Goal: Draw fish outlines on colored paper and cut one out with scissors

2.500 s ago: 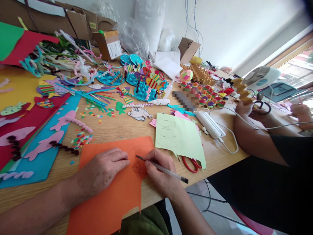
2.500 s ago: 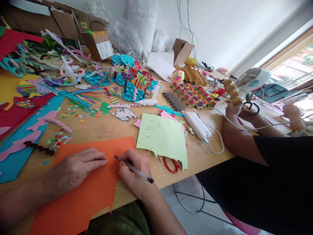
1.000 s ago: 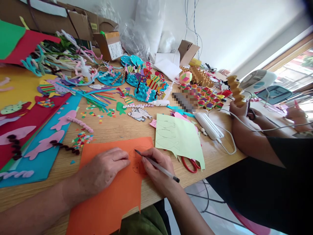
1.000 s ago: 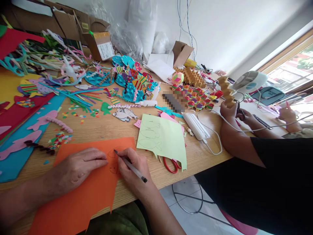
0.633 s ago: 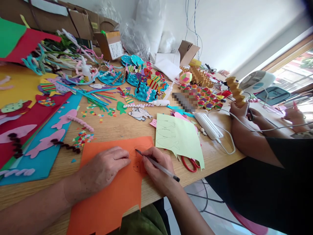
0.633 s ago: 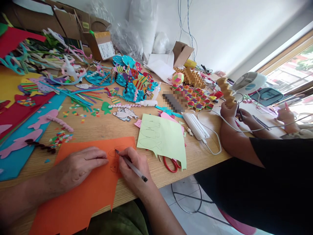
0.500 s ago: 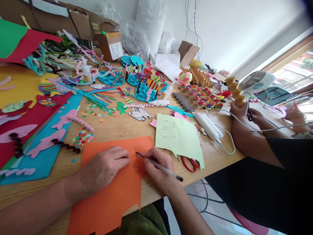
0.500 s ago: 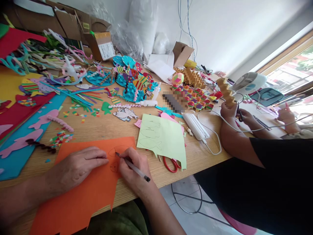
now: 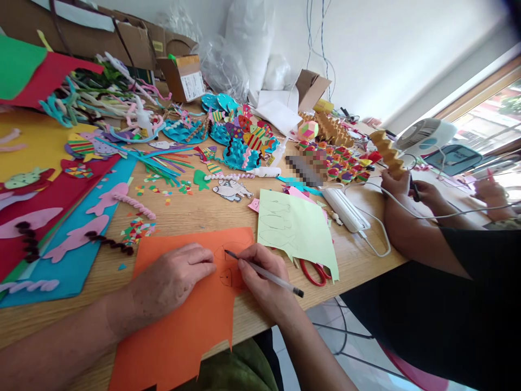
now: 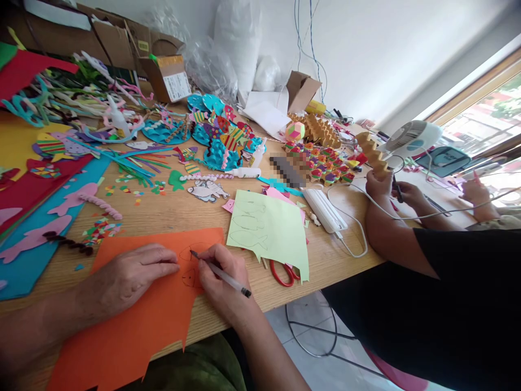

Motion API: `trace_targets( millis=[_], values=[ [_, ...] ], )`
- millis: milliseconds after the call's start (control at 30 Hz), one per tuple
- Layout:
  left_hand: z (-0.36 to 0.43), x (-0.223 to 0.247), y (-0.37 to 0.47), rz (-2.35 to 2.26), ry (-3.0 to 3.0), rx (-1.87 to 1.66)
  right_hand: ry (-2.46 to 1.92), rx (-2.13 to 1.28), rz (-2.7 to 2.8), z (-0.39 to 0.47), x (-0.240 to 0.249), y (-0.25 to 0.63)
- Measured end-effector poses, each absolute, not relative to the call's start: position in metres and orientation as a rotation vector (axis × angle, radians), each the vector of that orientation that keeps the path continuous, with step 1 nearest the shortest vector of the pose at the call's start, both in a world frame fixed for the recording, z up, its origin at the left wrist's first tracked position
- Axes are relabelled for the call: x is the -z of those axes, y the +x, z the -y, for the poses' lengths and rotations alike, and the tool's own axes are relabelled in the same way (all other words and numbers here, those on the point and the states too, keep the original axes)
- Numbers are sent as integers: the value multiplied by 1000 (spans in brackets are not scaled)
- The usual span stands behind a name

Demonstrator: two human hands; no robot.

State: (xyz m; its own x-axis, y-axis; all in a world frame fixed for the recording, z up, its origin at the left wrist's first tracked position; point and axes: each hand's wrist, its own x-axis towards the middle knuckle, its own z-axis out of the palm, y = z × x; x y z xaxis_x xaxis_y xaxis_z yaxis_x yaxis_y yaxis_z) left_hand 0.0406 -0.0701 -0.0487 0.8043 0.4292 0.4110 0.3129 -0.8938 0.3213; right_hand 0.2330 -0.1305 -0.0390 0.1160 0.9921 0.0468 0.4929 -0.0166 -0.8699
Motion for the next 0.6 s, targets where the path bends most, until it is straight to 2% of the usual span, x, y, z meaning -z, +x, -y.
trace_targets(
  millis=[600],
  values=[
    [71,50,41,-570,2734,-723,-1632,-696,1588,131,38,231]
  ],
)
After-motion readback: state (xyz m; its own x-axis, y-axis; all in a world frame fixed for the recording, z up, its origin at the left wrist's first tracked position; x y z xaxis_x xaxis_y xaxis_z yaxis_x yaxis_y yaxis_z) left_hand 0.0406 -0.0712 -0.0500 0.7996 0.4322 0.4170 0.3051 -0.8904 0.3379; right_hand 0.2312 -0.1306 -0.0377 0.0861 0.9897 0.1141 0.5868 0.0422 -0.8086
